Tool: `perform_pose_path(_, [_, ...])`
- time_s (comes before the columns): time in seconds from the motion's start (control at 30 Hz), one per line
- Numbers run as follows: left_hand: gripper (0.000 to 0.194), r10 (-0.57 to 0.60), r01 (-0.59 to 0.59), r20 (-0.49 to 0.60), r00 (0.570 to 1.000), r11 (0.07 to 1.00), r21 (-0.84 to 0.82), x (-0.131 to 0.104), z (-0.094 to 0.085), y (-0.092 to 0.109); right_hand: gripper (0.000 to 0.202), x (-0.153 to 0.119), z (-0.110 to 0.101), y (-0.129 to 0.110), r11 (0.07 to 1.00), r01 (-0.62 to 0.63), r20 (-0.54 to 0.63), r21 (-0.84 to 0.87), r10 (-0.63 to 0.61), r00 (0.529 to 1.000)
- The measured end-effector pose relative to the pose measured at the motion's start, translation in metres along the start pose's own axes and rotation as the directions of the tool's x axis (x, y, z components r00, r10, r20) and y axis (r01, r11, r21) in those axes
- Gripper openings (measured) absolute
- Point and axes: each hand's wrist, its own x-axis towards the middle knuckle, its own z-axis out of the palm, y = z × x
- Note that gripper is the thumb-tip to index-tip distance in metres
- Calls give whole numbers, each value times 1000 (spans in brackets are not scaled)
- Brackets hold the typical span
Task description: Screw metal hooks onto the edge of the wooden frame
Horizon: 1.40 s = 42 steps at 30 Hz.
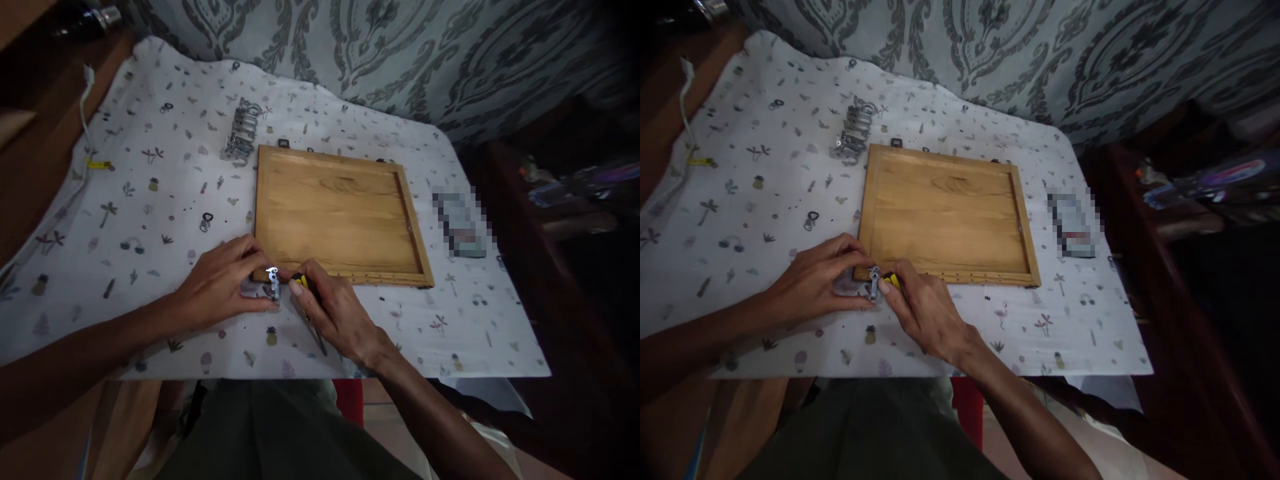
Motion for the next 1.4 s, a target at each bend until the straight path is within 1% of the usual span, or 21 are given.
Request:
perform_pose_path(0.13, [34, -1, 1, -29, 1000, 999, 32, 0, 2, 2, 27, 0, -1, -1, 1000, 2, 5, 2, -2, 1000])
perform_pose_path(0.27, [27, 2, -1, -29, 1000, 1000, 28, 1, 2, 5, 27, -1, 1, -2, 1000, -13, 11, 18, 12, 1000])
perform_pose_path(0.4, [26, -17, 17, -29, 999, 1000, 4, 2, 1, 6, 27, 0, 2, -2, 998, -20, 5, 51, 20, 1000])
perform_pose_path(0.5, [28, -39, 39, 1, 999, 999, -4, 4, 0, 6, 29, 0, 0, 0, 994, -44, -9, 101, 45, 999])
perform_pose_path(0.57, [29, -55, 56, 16, 998, 998, -10, 4, -1, 6, 30, -2, -3, 0, 986, -68, -47, 152, 76, 996])
perform_pose_path(0.63, [30, -65, 66, 32, 997, 998, -22, 5, -2, 6, 27, -3, -6, -2, 968, -80, -148, 236, 117, 982])
perform_pose_path(0.67, [31, -66, 67, 38, 997, 997, -28, 5, -3, 6, 24, -4, -8, -3, 957, -60, -234, 284, 130, 964])
perform_pose_path(0.7, [31, -66, 68, 42, 997, 997, -33, 5, -3, 6, 22, -4, -8, -6, 946, -14, -342, 324, 131, 930])
perform_pose_path(0.73, [30, -66, 68, 43, 997, 997, -36, 4, -2, 6, 19, -4, -8, -8, 936, 48, -454, 348, 124, 882])
perform_pose_path(0.8, [29, -68, 69, 34, 997, 997, -33, 4, -2, 6, 16, -3, -6, -13, 928, 172, -639, 332, 87, 764])
perform_pose_path(0.83, [29, -70, 70, 27, 997, 997, -30, 4, -1, 6, 16, -2, -4, -14, 927, 213, -691, 310, 66, 720])
perform_pose_path(0.87, [30, -74, 74, 24, 997, 997, -27, 4, -1, 6, 15, -1, -2, -16, 928, 232, -716, 292, 51, 696])
perform_pose_path(0.9, [30, -78, 79, 27, 997, 997, -26, 4, -1, 6, 15, 1, 0, -16, 932, 234, -721, 279, 42, 691])
perform_pose_path(1.0, [32, -88, 90, 53, 995, 996, -19, 5, -3, 6, 14, 3, 6, -15, 951, 189, -693, 244, 34, 720])
perform_pose_path(1.07, [33, -91, 92, 68, 993, 996, -12, 6, -4, 6, 13, 4, 8, -13, 962, 167, -683, 218, 28, 730])
perform_pose_path(1.2, [32, -97, 98, 71, 993, 995, -17, 7, -4, 7, 10, 6, 10, -12, 953, 201, -678, 227, 7, 735])
perform_pose_path(1.4, [32, -86, 89, 79, 993, 995, -32, 7, -6, 8, 20, 8, 11, -11, 952, 174, -665, 254, 41, 746])
